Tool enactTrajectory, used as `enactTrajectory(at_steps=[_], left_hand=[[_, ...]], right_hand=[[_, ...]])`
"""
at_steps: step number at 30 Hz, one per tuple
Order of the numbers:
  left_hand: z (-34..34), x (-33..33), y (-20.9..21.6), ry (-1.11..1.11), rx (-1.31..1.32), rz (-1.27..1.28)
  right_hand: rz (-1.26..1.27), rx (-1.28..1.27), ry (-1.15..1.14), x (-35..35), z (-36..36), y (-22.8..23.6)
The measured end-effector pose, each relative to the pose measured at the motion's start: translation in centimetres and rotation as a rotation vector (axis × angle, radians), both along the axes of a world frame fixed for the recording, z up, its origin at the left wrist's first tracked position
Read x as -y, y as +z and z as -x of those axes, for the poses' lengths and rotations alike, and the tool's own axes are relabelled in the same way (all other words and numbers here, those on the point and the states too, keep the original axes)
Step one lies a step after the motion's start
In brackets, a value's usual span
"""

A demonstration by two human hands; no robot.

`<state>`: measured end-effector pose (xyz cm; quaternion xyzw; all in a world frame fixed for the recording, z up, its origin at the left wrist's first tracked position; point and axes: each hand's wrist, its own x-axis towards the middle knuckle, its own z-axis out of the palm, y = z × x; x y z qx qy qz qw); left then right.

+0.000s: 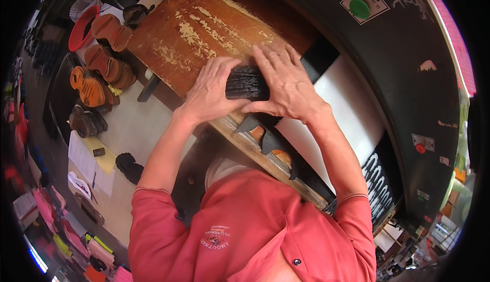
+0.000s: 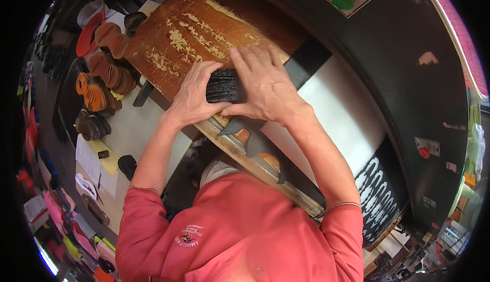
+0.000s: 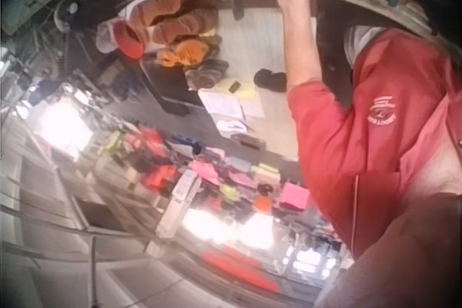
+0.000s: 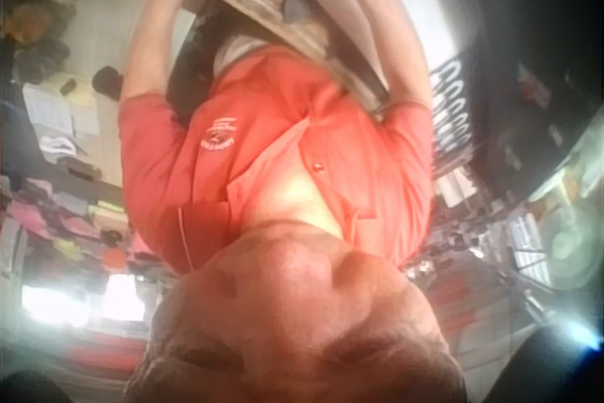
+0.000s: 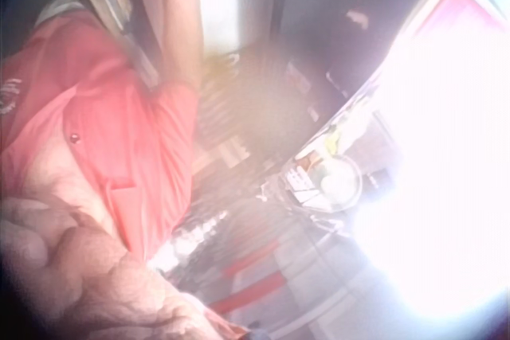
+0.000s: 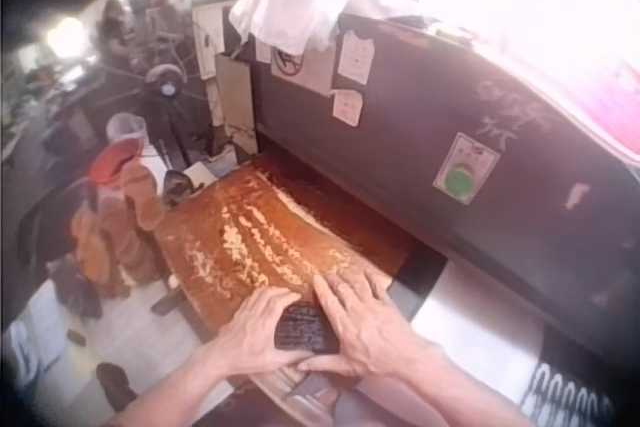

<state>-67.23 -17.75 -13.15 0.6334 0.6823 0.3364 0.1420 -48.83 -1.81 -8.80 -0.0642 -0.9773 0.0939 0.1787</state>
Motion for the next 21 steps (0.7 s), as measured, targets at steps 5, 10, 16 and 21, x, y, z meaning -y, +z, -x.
enactTrajectory(at_steps=[5,10,16,21], left_hand=[[-0.6,-0.1,-0.4,0.078,-0.376,-0.235],[-0.3,-0.1,-0.8,0.0,-0.096,-0.117],[-0.1,0.0,-0.6,-0.019,-0.05,-0.113],[1.3,0.6,0.3,0.022,-0.129,-0.207]], right_hand=[[-0.058,0.16,0.021,0.9,2.2,-0.2],[0.156,0.092,0.073,-2.6,0.1,-0.4],[0.599,0.013,-0.167,-2.9,-2.6,-3.8],[0.661,-0.214,-0.116,-1.0,-1.1,-5.7]])
